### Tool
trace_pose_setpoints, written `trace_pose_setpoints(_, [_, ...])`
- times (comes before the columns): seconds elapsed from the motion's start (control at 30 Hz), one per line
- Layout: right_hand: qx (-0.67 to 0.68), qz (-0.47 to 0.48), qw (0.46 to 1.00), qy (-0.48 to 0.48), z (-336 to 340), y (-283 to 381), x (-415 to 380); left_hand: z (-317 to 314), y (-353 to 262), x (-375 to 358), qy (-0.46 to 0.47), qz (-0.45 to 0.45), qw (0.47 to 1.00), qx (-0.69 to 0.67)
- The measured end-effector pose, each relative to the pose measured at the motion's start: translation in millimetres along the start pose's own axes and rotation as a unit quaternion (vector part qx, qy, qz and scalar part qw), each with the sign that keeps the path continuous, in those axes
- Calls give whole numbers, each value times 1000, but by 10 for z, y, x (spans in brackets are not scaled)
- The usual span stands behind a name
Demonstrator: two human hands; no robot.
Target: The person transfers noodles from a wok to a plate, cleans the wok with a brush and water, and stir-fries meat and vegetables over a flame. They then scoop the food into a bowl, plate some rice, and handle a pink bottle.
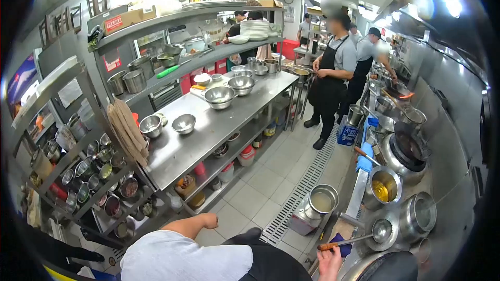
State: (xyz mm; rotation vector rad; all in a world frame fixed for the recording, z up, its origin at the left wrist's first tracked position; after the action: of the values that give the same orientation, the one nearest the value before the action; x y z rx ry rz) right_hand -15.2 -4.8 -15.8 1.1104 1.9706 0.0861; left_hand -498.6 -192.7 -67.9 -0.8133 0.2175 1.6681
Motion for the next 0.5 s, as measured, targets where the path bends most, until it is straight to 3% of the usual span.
trace_pose_setpoints(0.07, [-142, 58, 986, -64, -207, -44, -426, -75, 98, 89, 0, 4, 1000, -4])
trace_pose_setpoints(0.1, [-143, 63, 985, -67, -233, -39, -434, -167, 181, 155, 32, -9, 999, 11])
trace_pose_setpoints(0.27, [-288, 69, 955, -17, -604, -34, -299, -553, 573, 440, 96, -46, 994, 24])
trace_pose_setpoints(0.5, [-481, 48, 873, 67, -1475, -394, 170, -75, 832, 221, 20, -26, 996, -82])
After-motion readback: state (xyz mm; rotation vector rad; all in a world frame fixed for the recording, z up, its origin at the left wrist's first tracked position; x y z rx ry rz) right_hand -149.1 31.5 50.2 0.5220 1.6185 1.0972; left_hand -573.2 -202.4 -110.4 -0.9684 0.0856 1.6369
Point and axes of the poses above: each hand's wrist, its own x-axis towards the middle knuckle, its own z-axis out of the back of the hand, y = z × x, the point moved 1 cm from there along x, towards the middle knuckle, and after that the axes turned 9 degrees about -z, right-handed, at the moved point
